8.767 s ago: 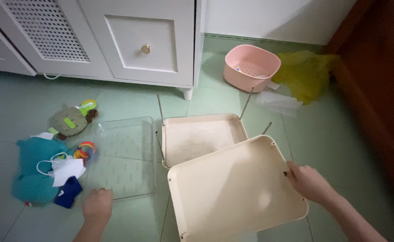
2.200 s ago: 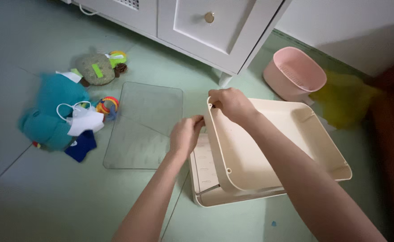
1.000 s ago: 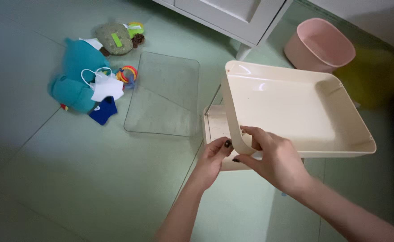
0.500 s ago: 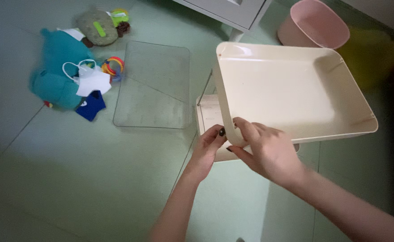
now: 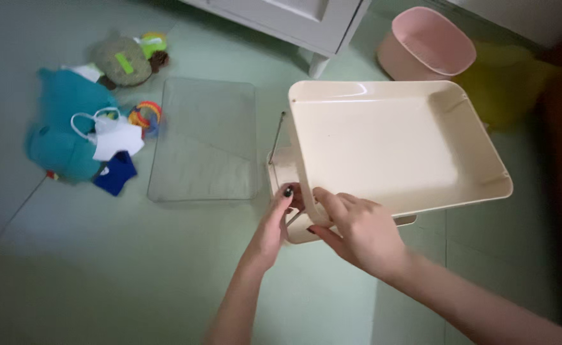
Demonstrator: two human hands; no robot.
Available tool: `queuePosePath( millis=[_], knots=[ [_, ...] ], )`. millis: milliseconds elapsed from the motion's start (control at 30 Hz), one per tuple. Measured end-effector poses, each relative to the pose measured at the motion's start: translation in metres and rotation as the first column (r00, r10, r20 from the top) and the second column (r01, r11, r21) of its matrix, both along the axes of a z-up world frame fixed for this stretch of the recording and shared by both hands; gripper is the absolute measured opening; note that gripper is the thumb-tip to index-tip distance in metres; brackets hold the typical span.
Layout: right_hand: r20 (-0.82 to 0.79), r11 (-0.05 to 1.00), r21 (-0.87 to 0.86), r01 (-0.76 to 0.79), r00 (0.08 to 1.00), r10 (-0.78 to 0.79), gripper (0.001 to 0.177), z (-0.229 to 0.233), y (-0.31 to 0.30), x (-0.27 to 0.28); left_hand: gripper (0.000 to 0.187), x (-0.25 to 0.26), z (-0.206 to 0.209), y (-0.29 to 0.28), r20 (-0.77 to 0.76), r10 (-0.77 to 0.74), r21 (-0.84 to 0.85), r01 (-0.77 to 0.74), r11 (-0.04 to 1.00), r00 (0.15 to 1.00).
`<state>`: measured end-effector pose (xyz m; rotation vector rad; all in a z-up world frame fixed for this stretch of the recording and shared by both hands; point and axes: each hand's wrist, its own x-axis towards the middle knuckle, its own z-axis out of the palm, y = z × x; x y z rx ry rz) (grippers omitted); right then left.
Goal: The person assembles a small two-tier rolling cart on the floor, inserting metal poles into plastic trays, fitting clear side panels, and stacking the trays. They then load plush toys and small items onto the top tray and push the finished cart against the cabinet.
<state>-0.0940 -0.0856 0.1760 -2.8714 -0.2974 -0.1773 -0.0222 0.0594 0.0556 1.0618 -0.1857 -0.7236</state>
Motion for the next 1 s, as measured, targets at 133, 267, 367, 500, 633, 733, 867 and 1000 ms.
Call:
queuePosePath(
  millis=[133,267,367,500,633,733,867,1000],
  knots=[
    [-0.059,1.000,-0.003,0.031,0.998,-0.031,0.058,0.005,0.004,0.003,0.061,0.007,0.031,-0.006,0.178,0.063,0.129,-0.087,0.988,0.982],
    [0.001,0.992,-0.032,-0.119,0.993,0.119,0.058,0.028,-0.022,0.004,0.056,0.020,0.047,-0.010,0.151,0.095,0.182,-0.123,0.976,0.984],
    [0.125,0.960,0.232,0.155,0.974,-0.188,0.035,0.053,-0.079,-0.002,0.054,0.045,0.044,-0.006,0.134,0.071,0.524,-0.131,0.841,0.988],
    [0.181,0.812,0.342,0.473,0.815,-0.551,0.029,0.069,-0.171,-0.029,0.055,0.103,0.042,-0.002,0.289,0.090,0.579,-0.249,0.777,0.953],
    [0.094,0.668,0.509,0.542,0.737,-0.670,0.034,0.034,-0.235,-0.059,0.052,0.145,0.058,-0.001,0.320,0.100,0.717,-0.310,0.625,0.942],
    [-0.304,0.525,0.477,0.704,0.693,-0.653,0.056,-0.014,-0.257,-0.070,0.047,0.141,0.074,-0.013,0.658,-0.007,0.707,-0.614,0.352,0.753],
    [-0.427,0.590,0.499,0.635,0.773,-0.470,0.053,-0.069,-0.253,-0.062,0.046,0.083,0.099,-0.060,0.931,-0.204,0.366,-0.779,0.509,0.304],
    [-0.520,0.613,0.381,0.692,0.709,-0.477,0.044,-0.107,-0.229,-0.042,0.054,0.006,0.116,-0.142,0.946,-0.311,0.319,-0.419,0.850,0.089]
  ],
)
